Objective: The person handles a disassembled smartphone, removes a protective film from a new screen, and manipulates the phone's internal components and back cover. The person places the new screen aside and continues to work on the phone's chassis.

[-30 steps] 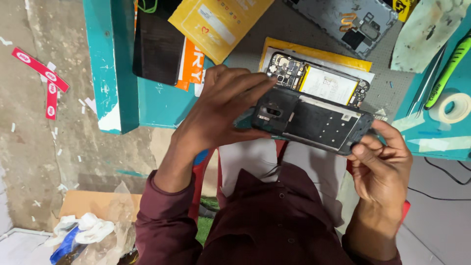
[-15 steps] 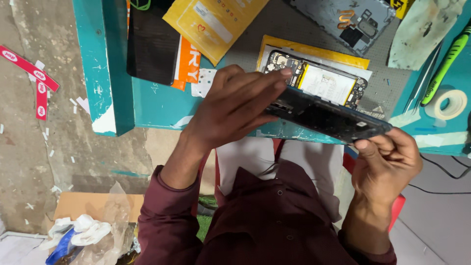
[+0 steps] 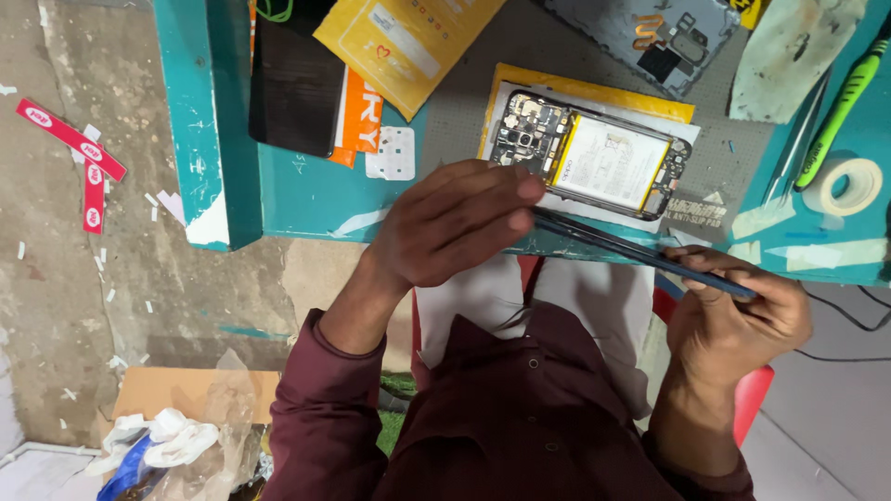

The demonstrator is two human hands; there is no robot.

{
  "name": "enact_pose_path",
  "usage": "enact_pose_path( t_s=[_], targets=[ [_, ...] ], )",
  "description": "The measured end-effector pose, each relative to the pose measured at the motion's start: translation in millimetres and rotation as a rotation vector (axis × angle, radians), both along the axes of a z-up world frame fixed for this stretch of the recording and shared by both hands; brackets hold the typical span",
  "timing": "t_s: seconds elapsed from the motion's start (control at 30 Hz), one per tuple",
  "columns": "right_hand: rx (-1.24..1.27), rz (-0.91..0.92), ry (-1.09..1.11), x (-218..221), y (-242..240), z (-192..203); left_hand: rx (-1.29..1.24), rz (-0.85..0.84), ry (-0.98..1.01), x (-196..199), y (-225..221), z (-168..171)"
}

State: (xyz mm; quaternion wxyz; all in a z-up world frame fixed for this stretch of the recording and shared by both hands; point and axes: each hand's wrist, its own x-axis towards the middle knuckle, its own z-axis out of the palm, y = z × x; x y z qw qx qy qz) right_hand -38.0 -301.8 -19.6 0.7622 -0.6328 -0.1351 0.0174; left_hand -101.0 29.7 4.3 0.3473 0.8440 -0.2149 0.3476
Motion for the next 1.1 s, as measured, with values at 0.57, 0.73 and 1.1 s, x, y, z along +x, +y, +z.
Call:
enact_pose_path(
  t_s=[0.57,0.73,1.1],
  targets=[
    [-0.399,-0.054,-0.684,-7,31,19,-1.840,-0.525,0.562,-36,-122,-7],
    [-0.693,0.316,-0.891,1,27,58,-1.861,-0.486,0.630,-38,-127,10],
    [-0.785,0.356,-0.940,0,30,54,-1.620,-0.216,0.782,-30,-126,5]
  ],
)
